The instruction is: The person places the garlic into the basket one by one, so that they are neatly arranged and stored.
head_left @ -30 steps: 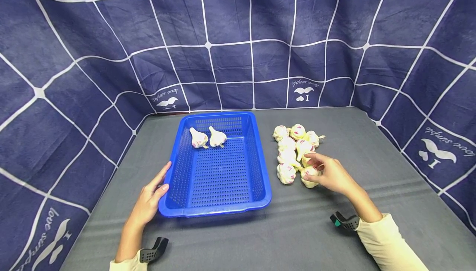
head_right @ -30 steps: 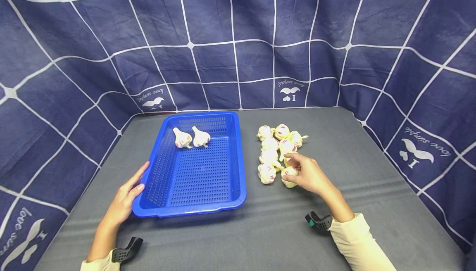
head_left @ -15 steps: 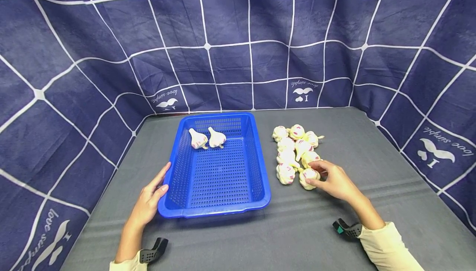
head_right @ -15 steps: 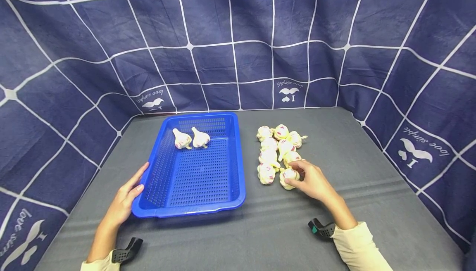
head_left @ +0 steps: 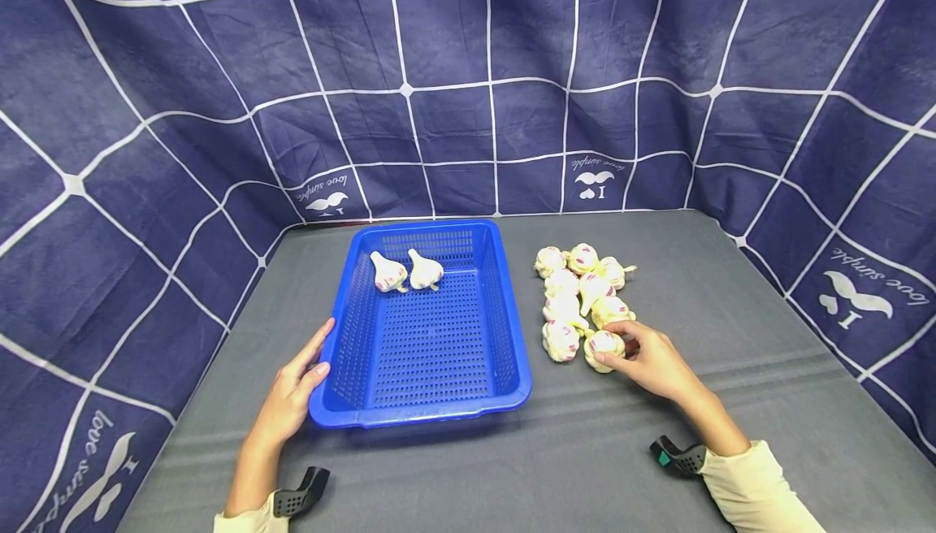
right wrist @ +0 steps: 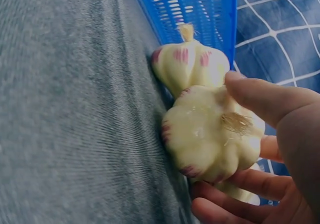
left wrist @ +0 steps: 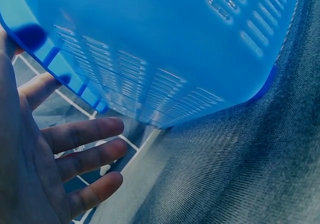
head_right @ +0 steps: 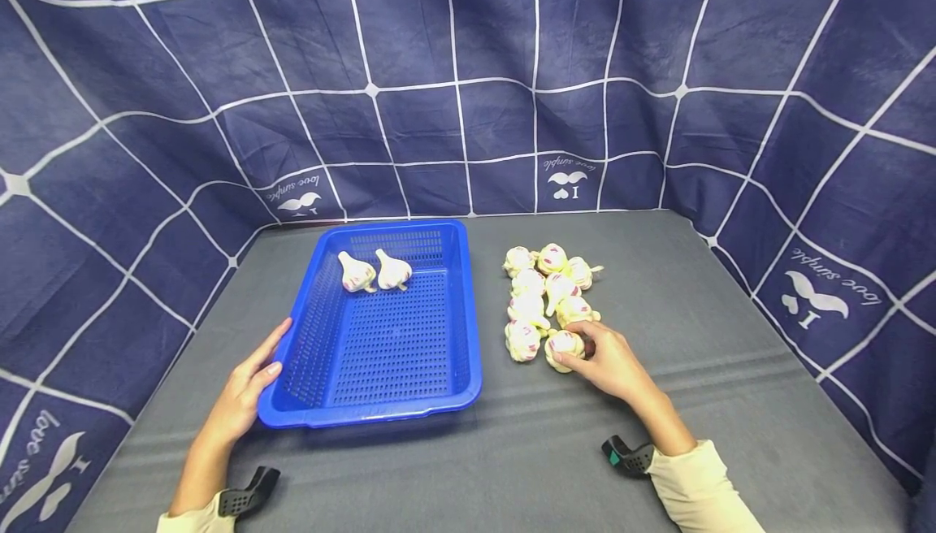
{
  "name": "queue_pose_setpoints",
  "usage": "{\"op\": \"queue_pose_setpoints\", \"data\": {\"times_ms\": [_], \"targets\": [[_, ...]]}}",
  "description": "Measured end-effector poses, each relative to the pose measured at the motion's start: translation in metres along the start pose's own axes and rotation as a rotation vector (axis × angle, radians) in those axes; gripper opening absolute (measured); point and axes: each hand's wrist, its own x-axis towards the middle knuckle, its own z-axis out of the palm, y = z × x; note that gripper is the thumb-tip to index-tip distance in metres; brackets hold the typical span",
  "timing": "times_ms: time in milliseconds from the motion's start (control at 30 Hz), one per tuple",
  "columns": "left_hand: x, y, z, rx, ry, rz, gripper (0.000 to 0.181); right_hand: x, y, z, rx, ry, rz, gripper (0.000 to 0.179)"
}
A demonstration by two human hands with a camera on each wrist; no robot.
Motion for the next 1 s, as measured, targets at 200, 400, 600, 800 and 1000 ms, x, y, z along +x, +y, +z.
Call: {"op": "queue_pose_setpoints", "data": {"times_ms": [200,400,600,800,1000], "targets": [[0.000,0.000,0.000,0.004,0.001,-0.005,0.054,0.000,-0.002,0.005,0.007,0.018,0.023,0.035],[0.000,0.000,0.000,0.005,-0.001,-0.003,0.054,0.001,-0.002,0.007,0.002,0.031,0.029,0.031],[0.000,0.000,-0.001,0.016,-0.002,-0.009,0.054,0.000,-0.003,0.006,0.000,0.039,0.035,0.030],[0.000,0.000,0.000,0.012,0.000,-0.006,0.054,-0.001,-0.005,-0.002,0.027,0.000,0.061,0.033],[0.000,0.000,0.000,0.009,0.002,0.002,0.054,-0.002,-0.010,-0.014,0.021,-0.040,0.076,0.034]]}}
